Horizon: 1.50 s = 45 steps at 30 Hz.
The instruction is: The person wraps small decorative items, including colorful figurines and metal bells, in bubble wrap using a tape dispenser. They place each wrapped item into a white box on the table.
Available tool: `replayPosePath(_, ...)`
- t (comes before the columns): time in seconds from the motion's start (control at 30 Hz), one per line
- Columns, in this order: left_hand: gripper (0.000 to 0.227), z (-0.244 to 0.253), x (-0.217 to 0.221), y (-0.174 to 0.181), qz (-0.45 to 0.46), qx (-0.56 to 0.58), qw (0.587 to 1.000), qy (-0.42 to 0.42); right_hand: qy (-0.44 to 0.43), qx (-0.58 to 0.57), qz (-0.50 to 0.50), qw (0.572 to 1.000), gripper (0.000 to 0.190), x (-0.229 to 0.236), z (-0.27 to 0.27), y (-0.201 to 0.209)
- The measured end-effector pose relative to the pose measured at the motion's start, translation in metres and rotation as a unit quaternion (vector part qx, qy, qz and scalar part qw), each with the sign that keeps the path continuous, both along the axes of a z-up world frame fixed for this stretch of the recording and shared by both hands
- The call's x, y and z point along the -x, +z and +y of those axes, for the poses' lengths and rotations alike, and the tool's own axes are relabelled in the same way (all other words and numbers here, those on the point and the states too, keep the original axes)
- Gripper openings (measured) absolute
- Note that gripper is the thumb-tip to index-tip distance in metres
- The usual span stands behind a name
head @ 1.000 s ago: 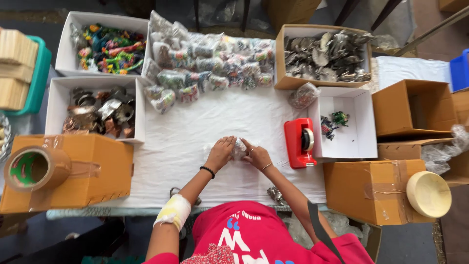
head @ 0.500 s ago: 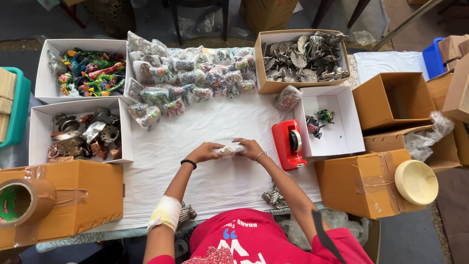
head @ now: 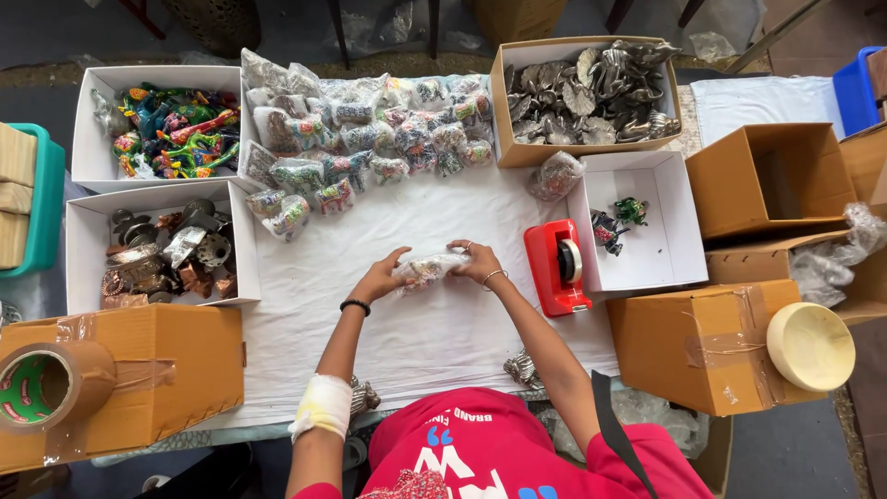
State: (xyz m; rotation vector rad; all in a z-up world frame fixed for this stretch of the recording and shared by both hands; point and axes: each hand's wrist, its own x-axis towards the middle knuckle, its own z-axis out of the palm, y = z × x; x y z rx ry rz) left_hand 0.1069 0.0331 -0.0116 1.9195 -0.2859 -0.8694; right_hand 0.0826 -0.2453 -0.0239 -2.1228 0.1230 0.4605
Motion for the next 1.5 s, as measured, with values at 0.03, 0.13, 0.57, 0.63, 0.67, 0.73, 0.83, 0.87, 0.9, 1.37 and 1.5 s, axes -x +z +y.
replayPosePath(0.03, 0.081, -0.001, 0.004, 0.003, -0.072, -0.039, 0.997, 0.011, -0.012, 0.004, -0.002, 1.0, 0.072, -0.001, 0.0, -0.001)
replayPosePath(0.13, 0.078, -0.006, 0.019, 0.043, -0.233, -0.149, 0.961, 0.017, -0.026, 0.021, -0.004, 0.999, 0.07, -0.004, 0.002, -0.003)
replayPosePath(0.57, 0.042, -0.012, 0.052, -0.001, -0.478, -0.134, 0.868, -0.01, -0.257, 0.18, -0.392, 0.865, 0.026, 0.146, -0.038, 0.099)
replayPosePath(0.63, 0.045, -0.016, 0.058, -0.002, -0.47, -0.127, 0.874, -0.013, -0.313, 0.222, -0.34, 0.858, 0.017, 0.17, -0.081, 0.091)
replayPosePath(0.67, 0.047, -0.017, 0.061, -0.003, -0.46, -0.128, 0.878, -0.015, -0.366, 0.254, -0.286, 0.849, 0.01, 0.183, -0.102, 0.087)
replayPosePath(0.73, 0.052, -0.022, 0.064, -0.003, -0.46, -0.13, 0.878, -0.022, -0.403, 0.189, -0.288, 0.848, 0.017, 0.189, -0.137, 0.079)
replayPosePath(0.83, 0.057, -0.025, 0.074, -0.009, -0.466, -0.126, 0.876, -0.02, -0.398, 0.074, -0.266, 0.875, 0.026, 0.196, -0.18, 0.03)
replayPosePath(0.87, 0.057, -0.023, 0.072, -0.01, -0.476, -0.115, 0.872, -0.015, -0.36, 0.028, -0.243, 0.9, 0.028, 0.19, -0.192, 0.008)
replayPosePath(0.9, 0.057, -0.023, 0.072, -0.008, -0.478, -0.117, 0.871, -0.013, -0.358, 0.025, -0.246, 0.9, 0.028, 0.189, -0.197, 0.0)
replayPosePath(1.37, 0.024, -0.042, 0.029, 0.015, -0.382, -0.223, 0.89, -0.107, -0.407, -0.137, -0.015, 0.903, 0.048, 0.23, -0.22, -0.047)
replayPosePath(1.5, 0.009, -0.042, 0.038, 0.012, -0.411, -0.109, 0.905, 0.002, -0.294, 0.344, -0.115, 0.884, 0.034, 0.218, -0.181, 0.016)
